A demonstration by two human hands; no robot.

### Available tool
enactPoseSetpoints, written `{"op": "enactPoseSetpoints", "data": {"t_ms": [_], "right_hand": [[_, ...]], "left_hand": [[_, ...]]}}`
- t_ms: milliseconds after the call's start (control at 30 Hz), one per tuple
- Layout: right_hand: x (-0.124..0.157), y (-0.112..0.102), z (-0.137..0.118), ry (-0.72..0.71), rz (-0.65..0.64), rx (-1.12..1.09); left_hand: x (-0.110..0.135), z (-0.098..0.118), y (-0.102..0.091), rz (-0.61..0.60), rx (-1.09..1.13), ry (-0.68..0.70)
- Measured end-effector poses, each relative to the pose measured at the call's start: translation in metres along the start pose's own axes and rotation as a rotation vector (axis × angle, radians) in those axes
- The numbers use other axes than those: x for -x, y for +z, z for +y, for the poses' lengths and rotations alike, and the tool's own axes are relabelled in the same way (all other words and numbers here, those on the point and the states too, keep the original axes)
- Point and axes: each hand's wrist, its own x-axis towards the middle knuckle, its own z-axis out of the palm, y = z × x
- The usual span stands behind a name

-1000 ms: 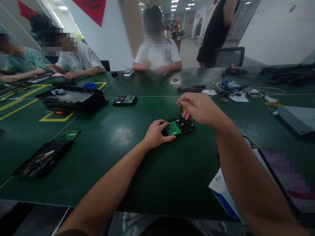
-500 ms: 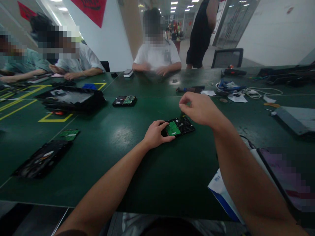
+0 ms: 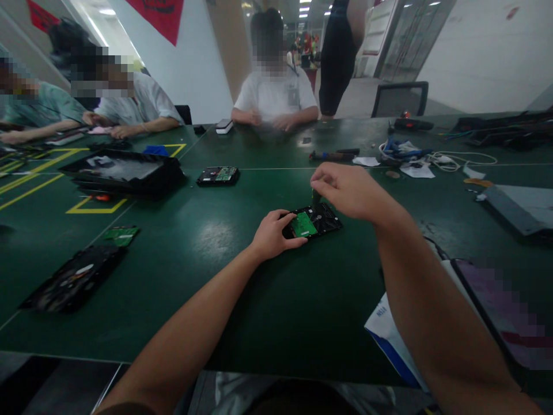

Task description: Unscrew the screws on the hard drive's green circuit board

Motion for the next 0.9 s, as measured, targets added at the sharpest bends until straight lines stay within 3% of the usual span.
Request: {"op": "enactPoseSetpoints", "data": {"t_ms": [300,533,667,900], "right_hand": [[-0.0032,0.0031,0.0006,-0.024,0.053,0.089],[-0.0004,0.0048,-0.0015,0.057,-0.080,-0.148],[0.0003,0.0030,-0.0010,0.016,-0.037,-0.032],[-0.0026,0.0026,0.0009,0.077,0.043,0.173]], "left_hand": [[-0.0001,0.0006,-0.0002,0.008,0.001,0.012],[-0.0006,-0.0008,0.0006,0.004,0.000,0.011],[-0.0007,0.0000,-0.0005,0.001,0.005,0.009],[-0.0007,0.0036,-0.0037,-0.013,0.010,-0.006]]}}
